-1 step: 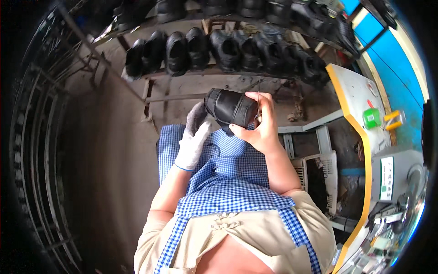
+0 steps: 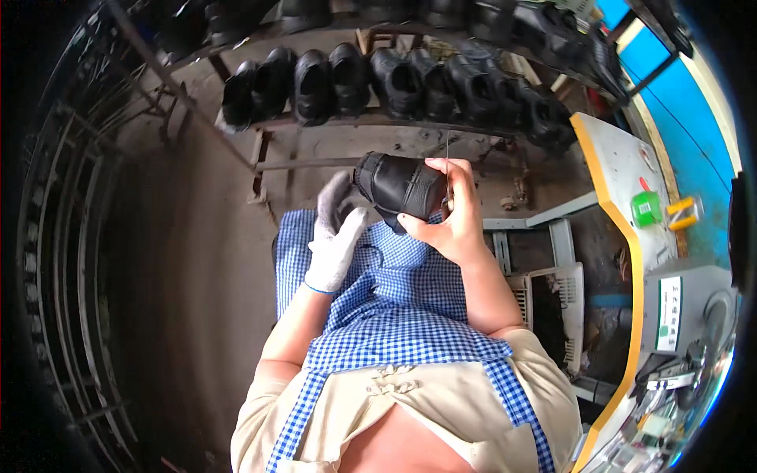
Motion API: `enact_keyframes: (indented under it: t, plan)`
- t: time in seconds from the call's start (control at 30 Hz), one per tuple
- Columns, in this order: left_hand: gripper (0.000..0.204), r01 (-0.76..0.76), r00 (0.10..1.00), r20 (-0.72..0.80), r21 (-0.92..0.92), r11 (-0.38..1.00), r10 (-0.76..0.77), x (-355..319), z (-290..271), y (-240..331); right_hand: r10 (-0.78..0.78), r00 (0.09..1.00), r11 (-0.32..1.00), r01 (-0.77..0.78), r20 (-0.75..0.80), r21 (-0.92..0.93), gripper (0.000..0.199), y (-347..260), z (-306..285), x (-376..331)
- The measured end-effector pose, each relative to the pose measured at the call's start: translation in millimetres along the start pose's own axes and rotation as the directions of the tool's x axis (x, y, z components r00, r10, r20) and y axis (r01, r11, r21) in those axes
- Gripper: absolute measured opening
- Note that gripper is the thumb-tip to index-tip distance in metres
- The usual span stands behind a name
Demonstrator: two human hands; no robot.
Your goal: The person picks up black shoes from a metal rack and uses a small pointed tool to scrape and clean the soles and edges. The person handles the shoes one at a time, rotating them to access different areas, and places them back on the rack after cleaning.
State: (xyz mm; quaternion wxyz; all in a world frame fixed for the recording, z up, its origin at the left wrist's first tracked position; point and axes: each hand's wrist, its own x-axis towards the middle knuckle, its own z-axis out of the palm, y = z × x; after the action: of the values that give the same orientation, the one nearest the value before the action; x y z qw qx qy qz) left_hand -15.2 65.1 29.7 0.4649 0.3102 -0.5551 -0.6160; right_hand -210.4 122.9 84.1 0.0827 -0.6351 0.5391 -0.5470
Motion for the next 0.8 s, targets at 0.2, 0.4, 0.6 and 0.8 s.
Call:
enact_keyframes:
  t: [0.2, 0.4, 0.6, 0.8]
  plan:
    - [0.038, 0.374, 0.927, 0.171, -0.429, 0.822, -0.333, 0, -25, 29, -0.063, 0.941, 0.990, 0.017, 0.331, 0.138, 0.079, -13, 21, 3]
    - [0.045, 0.492, 0.869, 0.274, -0.405, 0.771, -0.411, -8, -26, 53, 0.023, 0.893, 0.918, -0.197, 0.449, 0.343, 0.071, 1, 24, 3]
    - [0.040, 0.301, 0.938, 0.218, -0.122, 0.946, -0.270, -19, -10, 63, -0.095, 0.945, 0.946, -0.011, 0.313, 0.323, 0.051, -4, 19, 10]
    - [0.034, 0.002, 0.999, 0.054, 0.041, 0.999, -0.004, -21, -5, 55, -0.007, 0.965, 1.000, 0.000, 0.262, 0.029, 0.043, -27, 6, 2]
